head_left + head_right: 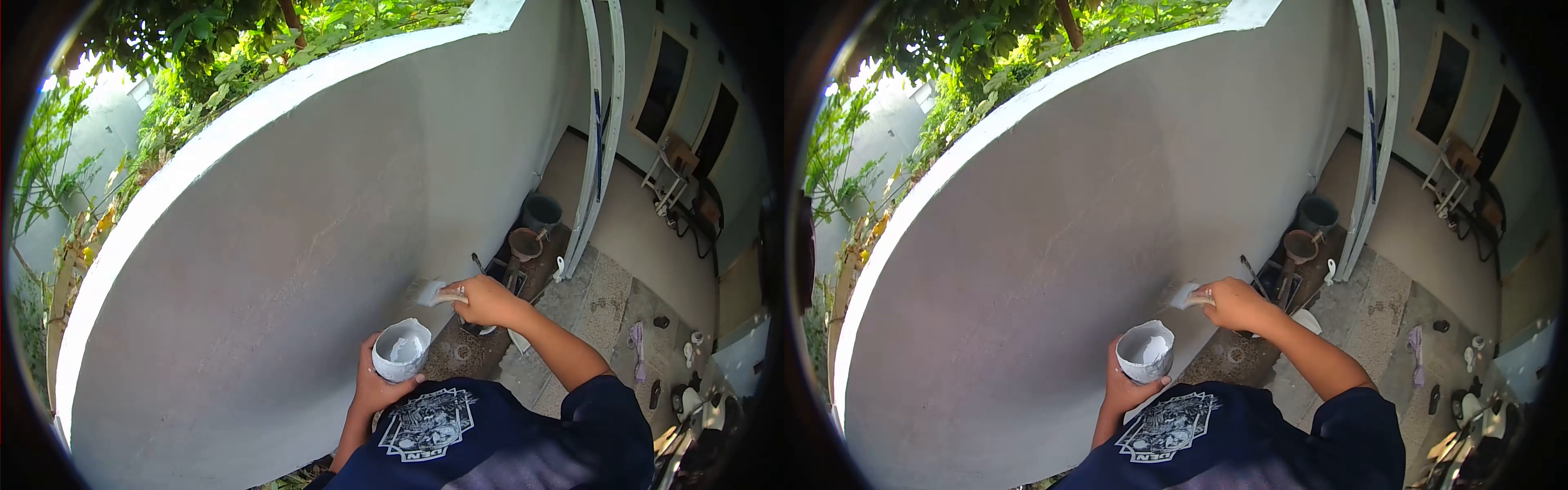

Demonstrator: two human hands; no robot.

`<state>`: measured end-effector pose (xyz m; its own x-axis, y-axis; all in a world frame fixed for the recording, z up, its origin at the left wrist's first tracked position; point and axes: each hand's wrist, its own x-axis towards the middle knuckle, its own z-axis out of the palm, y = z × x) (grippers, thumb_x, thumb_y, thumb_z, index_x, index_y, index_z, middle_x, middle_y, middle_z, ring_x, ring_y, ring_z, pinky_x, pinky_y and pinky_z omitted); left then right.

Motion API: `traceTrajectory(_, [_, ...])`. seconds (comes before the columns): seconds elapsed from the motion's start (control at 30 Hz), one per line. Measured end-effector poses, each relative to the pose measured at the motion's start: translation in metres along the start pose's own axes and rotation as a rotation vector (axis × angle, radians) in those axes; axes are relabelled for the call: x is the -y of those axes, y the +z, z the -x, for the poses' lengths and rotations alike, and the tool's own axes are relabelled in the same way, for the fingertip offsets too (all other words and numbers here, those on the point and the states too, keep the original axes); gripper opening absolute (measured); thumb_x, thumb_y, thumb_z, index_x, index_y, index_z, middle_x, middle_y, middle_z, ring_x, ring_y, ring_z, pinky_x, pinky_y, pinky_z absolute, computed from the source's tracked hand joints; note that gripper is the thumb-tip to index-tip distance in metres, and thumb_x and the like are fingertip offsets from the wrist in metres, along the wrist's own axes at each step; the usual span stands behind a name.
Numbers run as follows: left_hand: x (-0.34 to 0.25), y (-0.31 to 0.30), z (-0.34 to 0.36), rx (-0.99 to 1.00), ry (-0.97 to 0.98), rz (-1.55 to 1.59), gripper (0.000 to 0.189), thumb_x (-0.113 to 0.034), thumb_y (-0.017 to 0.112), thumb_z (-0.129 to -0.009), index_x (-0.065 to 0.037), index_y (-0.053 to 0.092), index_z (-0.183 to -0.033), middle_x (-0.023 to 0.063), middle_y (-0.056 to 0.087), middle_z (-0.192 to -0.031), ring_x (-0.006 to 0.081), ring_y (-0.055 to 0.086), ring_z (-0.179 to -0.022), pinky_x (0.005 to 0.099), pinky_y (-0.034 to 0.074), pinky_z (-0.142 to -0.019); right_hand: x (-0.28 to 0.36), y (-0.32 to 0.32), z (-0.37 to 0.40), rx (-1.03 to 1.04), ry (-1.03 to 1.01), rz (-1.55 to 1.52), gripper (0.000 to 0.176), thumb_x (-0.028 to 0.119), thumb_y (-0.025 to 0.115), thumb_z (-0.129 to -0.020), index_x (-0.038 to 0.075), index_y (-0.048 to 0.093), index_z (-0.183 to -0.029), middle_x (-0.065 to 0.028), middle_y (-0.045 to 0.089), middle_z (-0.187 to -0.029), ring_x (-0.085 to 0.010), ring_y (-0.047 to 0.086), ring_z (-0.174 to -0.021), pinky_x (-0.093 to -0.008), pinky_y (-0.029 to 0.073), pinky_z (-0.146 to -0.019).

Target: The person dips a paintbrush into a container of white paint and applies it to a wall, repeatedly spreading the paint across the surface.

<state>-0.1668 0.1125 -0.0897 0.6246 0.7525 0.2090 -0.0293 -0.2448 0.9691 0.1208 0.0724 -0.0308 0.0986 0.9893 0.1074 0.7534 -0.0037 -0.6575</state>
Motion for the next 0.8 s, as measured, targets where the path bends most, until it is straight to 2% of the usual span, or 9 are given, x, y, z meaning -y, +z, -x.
traceTrajectory(0.07, [0.000,0.001,-0.002,-0.003,0.054,-0.014,0.100,-0.020,0.096,-0.064,-0.001,0.034,-0.140,0.0174,0.055,-0.131,0.0263,0.057,-0.123,0.0411,0.045,-0.105,-0.012,-0.002,-0.005,-0.019,-0.093,0.035,0.036,0.014,0.064,-0.085,0.004,0.072,-0.119,-0.0235,0.072,-0.088,-0.0373,0.069,-0.072,-0.0412,0.054,-0.072])
traceTrajectory(0.13, [0.000,0.003,-0.002,-0.012,0.092,-0.024,0.099,-0.021,0.096,-0.064,-0.001,0.034,-0.138,0.0177,0.055,-0.129,0.0255,0.058,-0.121,0.0399,0.047,-0.103,0.036,-0.058,-0.016,-0.126,0.017,-0.148,0.036,0.014,0.065,-0.086,0.004,0.072,-0.119,-0.0205,0.073,-0.086,-0.0293,0.069,-0.069,-0.0369,0.054,-0.069])
traceTrajectory(0.2, [-0.001,0.002,0.001,-0.025,0.063,-0.044,0.098,-0.022,0.096,-0.065,-0.001,0.034,-0.138,0.0177,0.055,-0.129,0.0261,0.058,-0.121,0.0401,0.046,-0.103,0.067,-0.102,-0.017,-0.192,0.128,-0.247,0.032,0.004,0.064,-0.090,0.003,0.071,-0.121,-0.0080,0.074,-0.093,-0.0086,0.063,-0.079,-0.0269,0.051,-0.072])
traceTrajectory(0.23, [-0.003,0.002,0.002,-0.024,0.060,-0.045,0.098,-0.022,0.096,-0.065,-0.001,0.034,-0.138,0.0177,0.055,-0.129,0.0261,0.058,-0.121,0.0401,0.046,-0.103,0.070,-0.109,-0.020,-0.191,0.130,-0.249,0.032,0.004,0.064,-0.090,0.003,0.071,-0.121,-0.0080,0.074,-0.093,-0.0086,0.063,-0.079,-0.0269,0.051,-0.072])
traceTrajectory(0.4, [-0.004,0.006,0.004,-0.052,0.025,-0.008,0.098,-0.023,0.096,-0.064,-0.001,0.035,-0.138,0.0176,0.056,-0.128,0.0266,0.057,-0.122,0.0402,0.046,-0.103,0.071,-0.114,-0.026,-0.699,-0.259,-0.489,0.030,0.003,0.062,-0.097,0.000,0.062,-0.128,0.0044,0.061,-0.083,-0.0021,0.050,-0.070,-0.0204,0.043,-0.062])
traceTrajectory(0.53, [-0.006,0.003,0.006,-0.057,-0.015,-0.061,0.098,-0.022,0.096,-0.065,-0.001,0.035,-0.139,0.0177,0.056,-0.128,0.0269,0.057,-0.122,0.0406,0.046,-0.104,0.025,-0.037,-0.037,-0.573,-0.228,-0.388,0.030,0.006,0.062,-0.097,0.004,0.059,-0.127,-0.0087,0.066,-0.081,-0.0133,0.063,-0.070,-0.0280,0.048,-0.063])
traceTrajectory(0.6, [-0.004,0.004,0.005,-0.065,0.009,-0.054,0.098,-0.021,0.095,-0.065,-0.001,0.034,-0.139,0.0178,0.055,-0.129,0.0271,0.057,-0.123,0.0409,0.045,-0.104,-0.006,0.017,-0.034,-0.576,-0.234,-0.305,0.033,0.009,0.063,-0.096,0.007,0.057,-0.128,-0.0206,0.070,-0.089,-0.0343,0.071,-0.077,-0.0395,0.053,-0.068])
traceTrajectory(0.7, [-0.010,0.007,0.005,-0.101,-0.013,-0.034,0.098,-0.021,0.095,-0.066,-0.001,0.034,-0.140,0.0181,0.053,-0.132,0.0273,0.056,-0.123,0.0410,0.044,-0.105,-0.022,0.041,-0.008,-0.275,0.042,-0.265,0.034,0.010,0.062,-0.096,0.006,0.054,-0.129,-0.0262,0.068,-0.112,-0.0367,0.072,-0.099,-0.0402,0.054,-0.079])
traceTrajectory(0.8, [-0.008,0.006,0.005,-0.093,-0.034,-0.055,0.098,-0.022,0.094,-0.067,-0.001,0.034,-0.141,0.0191,0.052,-0.134,0.0274,0.054,-0.126,0.0411,0.042,-0.107,-0.037,0.049,0.004,0.008,0.211,-0.079,0.040,0.015,0.063,-0.096,0.010,0.050,-0.134,-0.0252,0.070,-0.115,-0.0362,0.072,-0.100,-0.0449,0.056,-0.082])
